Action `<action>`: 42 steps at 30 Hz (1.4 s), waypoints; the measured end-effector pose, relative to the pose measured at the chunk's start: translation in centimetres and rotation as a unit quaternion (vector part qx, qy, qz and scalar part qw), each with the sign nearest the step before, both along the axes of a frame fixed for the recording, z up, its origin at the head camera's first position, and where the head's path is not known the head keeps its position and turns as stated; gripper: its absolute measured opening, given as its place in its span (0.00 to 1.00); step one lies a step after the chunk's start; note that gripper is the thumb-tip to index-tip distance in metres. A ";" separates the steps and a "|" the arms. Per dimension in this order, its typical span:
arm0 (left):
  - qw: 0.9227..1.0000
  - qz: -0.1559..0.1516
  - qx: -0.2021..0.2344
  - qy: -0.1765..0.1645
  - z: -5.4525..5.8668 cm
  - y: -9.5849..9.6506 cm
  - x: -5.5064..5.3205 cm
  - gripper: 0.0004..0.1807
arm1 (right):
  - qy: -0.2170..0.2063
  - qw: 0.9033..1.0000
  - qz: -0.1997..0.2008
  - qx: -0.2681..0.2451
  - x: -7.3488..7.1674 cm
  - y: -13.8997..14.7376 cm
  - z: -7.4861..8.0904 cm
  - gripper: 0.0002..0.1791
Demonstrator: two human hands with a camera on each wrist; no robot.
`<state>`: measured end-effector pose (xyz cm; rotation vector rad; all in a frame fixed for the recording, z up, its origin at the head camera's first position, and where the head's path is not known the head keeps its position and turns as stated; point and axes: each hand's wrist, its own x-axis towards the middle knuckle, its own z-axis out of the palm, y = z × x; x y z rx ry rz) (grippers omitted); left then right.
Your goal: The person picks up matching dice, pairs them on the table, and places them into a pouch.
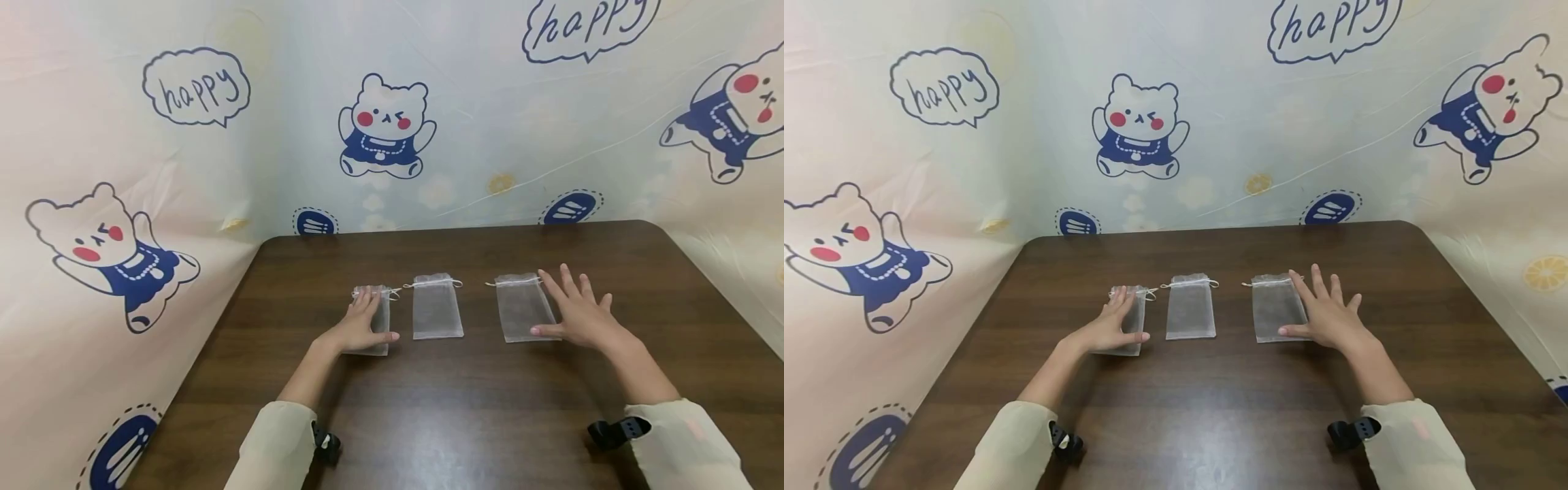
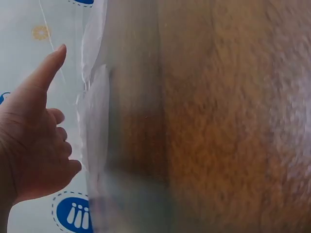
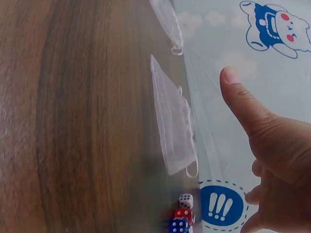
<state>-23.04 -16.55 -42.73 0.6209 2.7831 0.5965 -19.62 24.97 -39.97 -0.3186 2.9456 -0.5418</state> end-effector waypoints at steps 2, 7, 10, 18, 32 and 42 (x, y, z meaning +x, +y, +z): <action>1.000 0.001 -0.011 -0.012 -0.3 0.0 -0.1 0.54 | -0.002 1.000 -0.005 -0.001 0.0 0.2 -0.1 0.62; 0.999 0.011 -0.034 -0.040 -1.2 0.1 -0.2 0.47 | -0.007 1.000 -0.011 -0.002 0.0 0.8 -0.5 0.62; 0.998 0.023 -0.030 -0.057 -1.6 0.2 -0.2 0.39 | -0.012 1.000 -0.015 -0.006 0.0 1.4 -0.6 0.62; 0.998 0.027 -0.008 -0.061 -1.9 0.4 -0.2 0.32 | -0.013 0.999 -0.031 -0.016 -0.2 3.7 -0.5 0.62; 0.997 0.029 -0.024 -0.070 -2.1 0.2 -0.2 0.35 | 0.048 0.995 -0.078 0.028 -0.3 7.5 -0.5 0.21; 0.997 0.028 -0.014 -0.074 -2.2 0.2 -0.2 0.35 | 0.028 0.997 -0.067 0.036 -1.2 8.0 -2.6 0.17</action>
